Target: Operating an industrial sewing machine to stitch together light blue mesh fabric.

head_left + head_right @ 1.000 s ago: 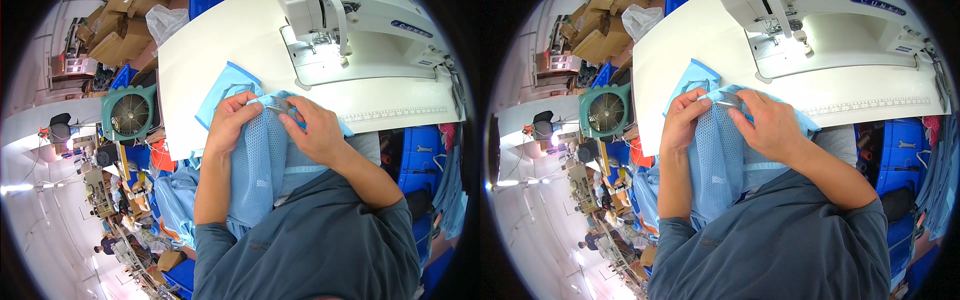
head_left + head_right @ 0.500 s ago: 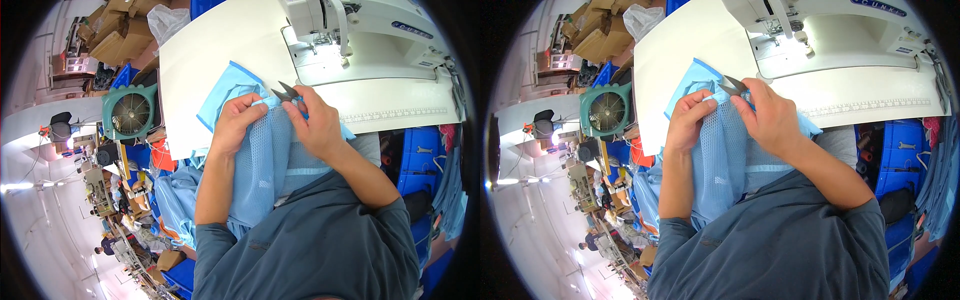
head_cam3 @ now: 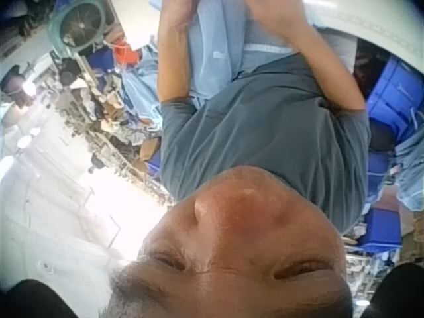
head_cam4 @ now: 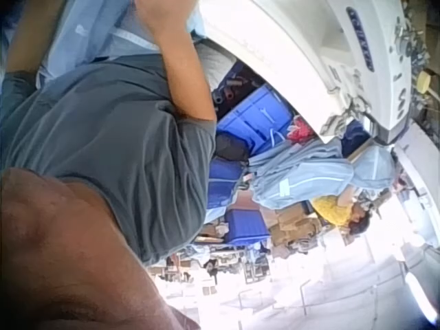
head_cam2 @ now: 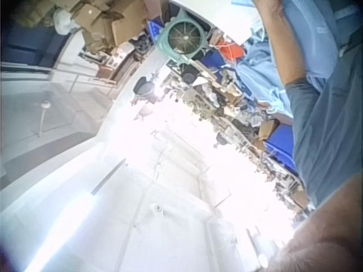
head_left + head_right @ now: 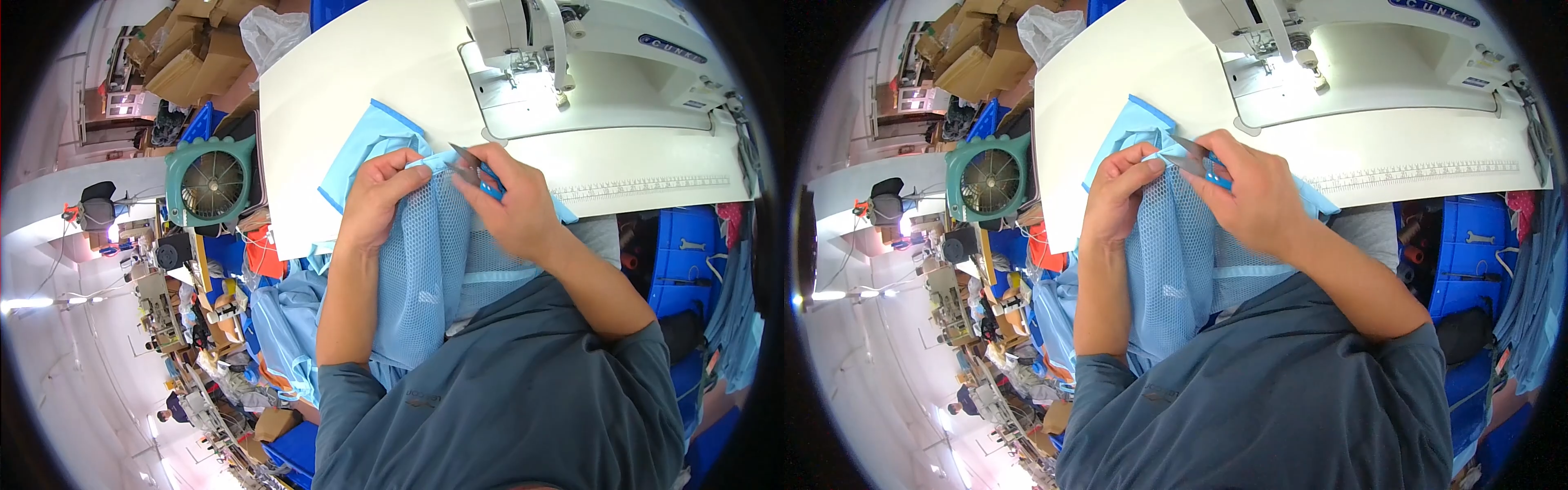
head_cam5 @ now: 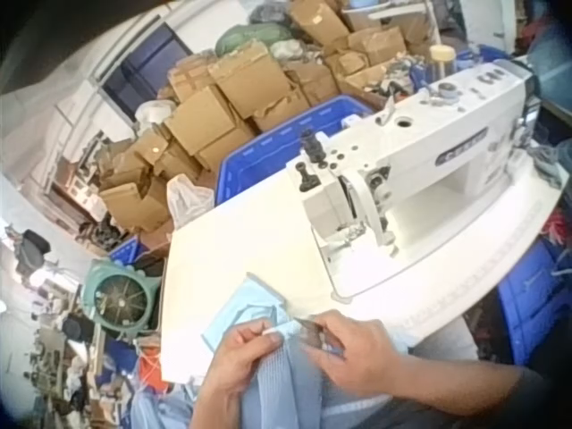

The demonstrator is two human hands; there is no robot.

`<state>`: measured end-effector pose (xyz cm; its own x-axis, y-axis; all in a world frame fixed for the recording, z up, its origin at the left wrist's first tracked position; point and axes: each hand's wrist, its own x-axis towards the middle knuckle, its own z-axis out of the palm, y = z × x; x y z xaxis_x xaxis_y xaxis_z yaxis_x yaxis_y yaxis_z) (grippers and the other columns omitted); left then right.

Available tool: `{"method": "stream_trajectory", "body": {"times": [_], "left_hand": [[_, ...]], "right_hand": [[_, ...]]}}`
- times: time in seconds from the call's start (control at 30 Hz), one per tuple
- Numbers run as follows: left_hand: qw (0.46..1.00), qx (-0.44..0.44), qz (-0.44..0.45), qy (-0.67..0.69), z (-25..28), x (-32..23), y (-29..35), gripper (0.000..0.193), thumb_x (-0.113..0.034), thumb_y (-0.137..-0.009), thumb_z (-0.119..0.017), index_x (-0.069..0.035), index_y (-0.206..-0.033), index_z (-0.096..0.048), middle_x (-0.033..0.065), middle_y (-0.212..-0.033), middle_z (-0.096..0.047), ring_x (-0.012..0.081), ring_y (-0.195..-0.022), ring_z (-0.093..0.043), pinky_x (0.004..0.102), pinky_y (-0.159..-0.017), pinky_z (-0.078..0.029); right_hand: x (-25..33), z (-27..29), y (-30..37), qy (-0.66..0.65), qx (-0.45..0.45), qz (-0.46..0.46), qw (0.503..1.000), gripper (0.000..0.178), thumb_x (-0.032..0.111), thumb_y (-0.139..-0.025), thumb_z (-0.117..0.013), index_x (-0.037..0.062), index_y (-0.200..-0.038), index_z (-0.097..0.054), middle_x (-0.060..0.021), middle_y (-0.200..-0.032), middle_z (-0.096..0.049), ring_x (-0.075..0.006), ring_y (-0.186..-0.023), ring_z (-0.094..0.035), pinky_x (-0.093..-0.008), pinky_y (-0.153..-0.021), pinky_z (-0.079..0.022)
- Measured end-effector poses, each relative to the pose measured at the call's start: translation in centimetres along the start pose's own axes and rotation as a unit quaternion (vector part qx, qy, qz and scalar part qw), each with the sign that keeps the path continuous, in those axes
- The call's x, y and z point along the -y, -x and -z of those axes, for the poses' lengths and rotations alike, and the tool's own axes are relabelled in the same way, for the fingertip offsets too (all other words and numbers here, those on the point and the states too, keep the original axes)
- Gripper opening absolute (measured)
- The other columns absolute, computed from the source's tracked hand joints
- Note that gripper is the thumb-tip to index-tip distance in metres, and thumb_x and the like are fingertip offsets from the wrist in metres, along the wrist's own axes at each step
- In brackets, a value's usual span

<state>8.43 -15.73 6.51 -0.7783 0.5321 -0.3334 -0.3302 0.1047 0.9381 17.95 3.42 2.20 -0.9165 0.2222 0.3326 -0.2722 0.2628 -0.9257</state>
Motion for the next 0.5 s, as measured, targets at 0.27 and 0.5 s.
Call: {"method": "stream_trajectory", "body": {"times": [0.27, 0.5], "left_hand": [[0.997, -0.005, -0.026, -0.074, -0.1, -0.2, 0.4, 0.011, -0.013, -0.099, -0.072, -0.002, -0.098, -0.073, -0.0051, -0.081, -0.067, 0.0009, -0.072, -0.055, 0.0199, -0.065, -0.04], [0.995, -0.001, -0.035, -0.099, -0.4, -0.9, 0.5, 0.013, -0.013, -0.101, -0.07, -0.001, -0.098, -0.074, -0.0055, -0.083, -0.067, 0.0009, -0.074, -0.054, 0.0202, -0.066, -0.04]], "right_hand": [[0.6, -0.3, -1.8, 0.03, 0.05, 0.022, 0.998, 0.015, 0.008, -0.095, -0.076, -0.001, -0.104, -0.067, -0.0119, -0.092, -0.069, -0.0265, -0.079, -0.069, -0.037, -0.072, -0.055], [0.3, 0.0, -2.7, 0.063, 0.079, 0.073, 0.992, 0.014, 0.007, -0.091, -0.075, 0.0, -0.099, -0.066, -0.0117, -0.087, -0.066, -0.0282, -0.076, -0.067, -0.0401, -0.068, -0.053]]}}
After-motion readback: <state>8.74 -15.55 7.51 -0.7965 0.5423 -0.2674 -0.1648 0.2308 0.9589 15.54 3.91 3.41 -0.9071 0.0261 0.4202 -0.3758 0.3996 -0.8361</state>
